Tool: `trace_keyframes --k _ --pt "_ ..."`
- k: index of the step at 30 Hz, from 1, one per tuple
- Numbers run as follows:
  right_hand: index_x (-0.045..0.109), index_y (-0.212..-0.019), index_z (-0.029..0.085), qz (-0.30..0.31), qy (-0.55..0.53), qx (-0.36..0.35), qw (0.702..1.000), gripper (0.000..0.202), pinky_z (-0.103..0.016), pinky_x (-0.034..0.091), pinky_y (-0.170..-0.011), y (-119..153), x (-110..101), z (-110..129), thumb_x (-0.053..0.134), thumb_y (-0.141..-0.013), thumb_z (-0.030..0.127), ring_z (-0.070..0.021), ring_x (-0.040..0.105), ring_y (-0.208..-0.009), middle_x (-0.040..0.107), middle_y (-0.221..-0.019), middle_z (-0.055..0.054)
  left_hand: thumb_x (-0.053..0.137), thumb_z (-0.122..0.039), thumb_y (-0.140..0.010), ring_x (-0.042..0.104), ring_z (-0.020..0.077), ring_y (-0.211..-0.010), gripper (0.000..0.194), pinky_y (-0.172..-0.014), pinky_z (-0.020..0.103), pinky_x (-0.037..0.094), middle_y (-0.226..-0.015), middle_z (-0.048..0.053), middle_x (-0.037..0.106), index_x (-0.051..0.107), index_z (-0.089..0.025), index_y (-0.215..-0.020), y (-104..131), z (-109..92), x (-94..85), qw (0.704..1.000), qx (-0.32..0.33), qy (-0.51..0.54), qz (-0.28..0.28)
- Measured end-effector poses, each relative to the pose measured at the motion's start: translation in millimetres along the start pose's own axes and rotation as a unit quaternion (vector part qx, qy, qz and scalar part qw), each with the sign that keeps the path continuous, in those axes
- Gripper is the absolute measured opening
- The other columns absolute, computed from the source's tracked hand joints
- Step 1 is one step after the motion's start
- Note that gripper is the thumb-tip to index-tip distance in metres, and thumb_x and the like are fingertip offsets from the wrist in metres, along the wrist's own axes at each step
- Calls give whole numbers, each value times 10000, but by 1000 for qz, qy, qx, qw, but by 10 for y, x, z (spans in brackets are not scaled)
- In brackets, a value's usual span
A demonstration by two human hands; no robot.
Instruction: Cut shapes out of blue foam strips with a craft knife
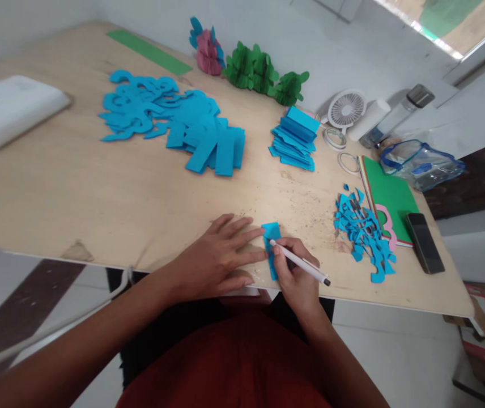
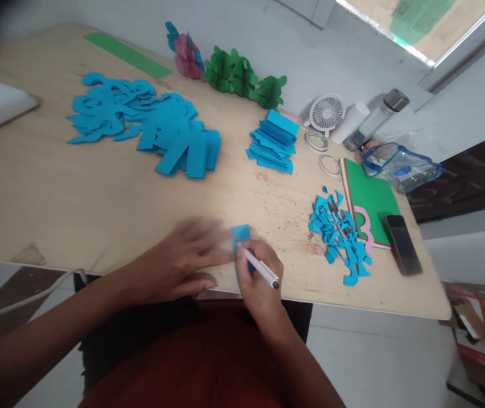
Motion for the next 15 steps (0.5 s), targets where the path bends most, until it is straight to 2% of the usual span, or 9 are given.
trace_keyframes --k 8,15 --pt "653 -918 208 -5 -6 12 1000 122 -272 520 -660 46 -51 -23 546 -908 266 -167 670 -755 707 -815 -24 545 -494 -914 397 317 -1333 447 -1146 511 201 -1436 35 519 548 -362 -1341 -6 2 -8 1000 0 1 12" --pt "647 -959 211 -24 -83 52 995 145 -298 555 -696 101 -103 -83 536 -935 303 -176 692 -788 724 -881 -41 574 -470 -901 426 321 -1314 425 -1135 517 215 -1420 36 538 572 -376 -1316 -8 2 -13 1000 0 6 10"
Point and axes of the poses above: each hand's wrist, its own y-axis away from the middle knuckle, its own x-axis out of the palm, z = x × y, the point moved 4 cm from there along -y, towards the middle knuckle
